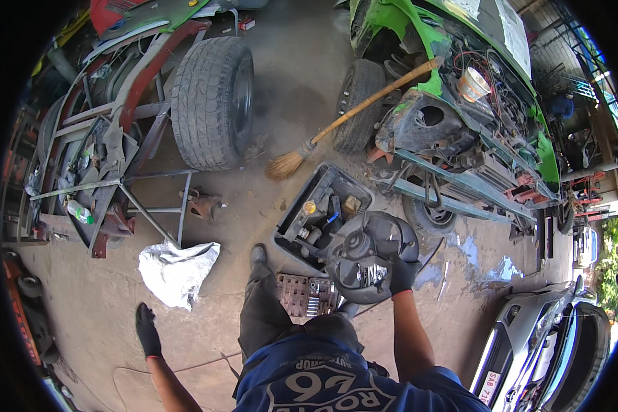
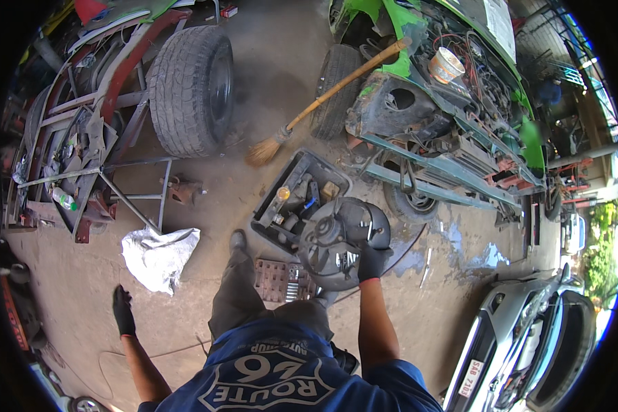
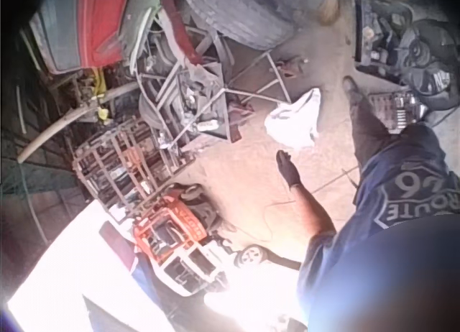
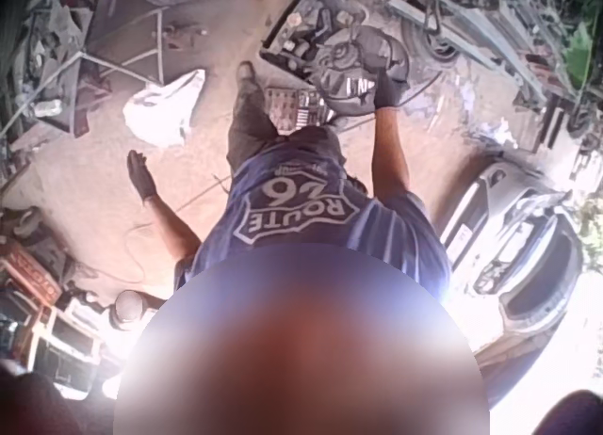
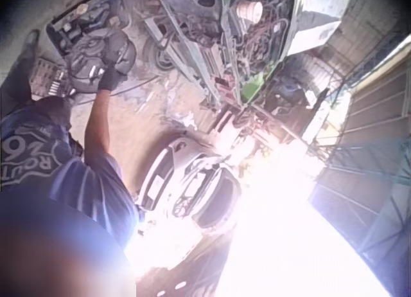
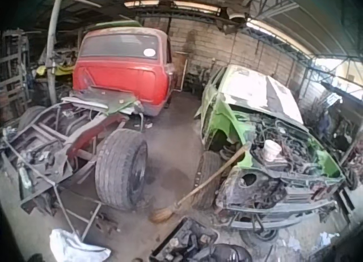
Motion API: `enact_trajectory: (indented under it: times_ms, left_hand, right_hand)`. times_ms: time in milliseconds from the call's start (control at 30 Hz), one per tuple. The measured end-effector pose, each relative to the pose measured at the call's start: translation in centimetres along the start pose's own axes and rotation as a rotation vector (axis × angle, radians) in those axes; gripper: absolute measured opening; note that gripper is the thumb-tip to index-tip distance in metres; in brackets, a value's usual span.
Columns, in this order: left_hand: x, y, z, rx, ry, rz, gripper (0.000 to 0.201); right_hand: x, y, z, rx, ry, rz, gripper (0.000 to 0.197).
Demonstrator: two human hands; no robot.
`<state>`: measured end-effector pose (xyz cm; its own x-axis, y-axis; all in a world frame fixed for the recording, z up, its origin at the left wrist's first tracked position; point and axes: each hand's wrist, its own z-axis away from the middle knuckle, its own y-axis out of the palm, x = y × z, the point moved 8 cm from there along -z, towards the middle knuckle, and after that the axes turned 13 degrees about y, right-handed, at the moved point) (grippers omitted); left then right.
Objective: The person uses a wrench to loosen and remove bolts from the front bumper of a green car, then detaches the bumper and sets it aside. The person then reaches into the engine bay to disconnect hoses and wires, and removes the air intake assembly.
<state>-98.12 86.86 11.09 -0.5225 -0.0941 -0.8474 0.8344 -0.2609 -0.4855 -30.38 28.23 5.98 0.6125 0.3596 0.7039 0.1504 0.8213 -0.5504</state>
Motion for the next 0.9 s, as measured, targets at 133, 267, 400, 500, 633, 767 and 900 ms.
enact_trajectory:
  times_ms: [133, 267, 400, 500, 633, 767, 900]
  left_hand:
    - [-14.0, 3.4, 3.3, 0.168, 0.264, -0.079, 0.051]
    - [-6.5, 4.9, 11.5, 0.31, 0.076, -0.099, 0.042]
    - [10.4, 0.1, 24.2, 0.348, -0.465, -0.131, 0.036]
    - [17.4, -2.2, 31.0, 0.305, -0.862, -0.186, 0.036]
    - [16.8, -1.2, 31.9, 0.23, -0.992, -0.219, 0.037]
    - [12.7, 0.4, 29.3, 0.194, -0.976, -0.232, 0.037]
    - [9.4, 1.2, 26.8, 0.191, -0.953, -0.268, 0.038]
  right_hand:
    - [-2.6, 5.1, -2.6, 0.065, 0.134, -0.173, 0.103]
    - [-1.5, 7.5, -3.7, -0.105, 0.214, -0.223, 0.093]
    - [-0.8, 11.0, -6.4, -0.117, 0.245, -0.176, 0.104]
    - [0.5, 13.7, -8.9, -0.219, 0.046, -0.008, 0.104]
    - [0.8, 18.4, -11.8, -0.029, 0.103, 0.352, 0.094]
    - [2.4, 19.7, -11.6, -0.071, 0.092, 0.202, 0.077]
    - [3.0, 22.0, -12.1, -0.057, 0.093, 0.203, 0.08]
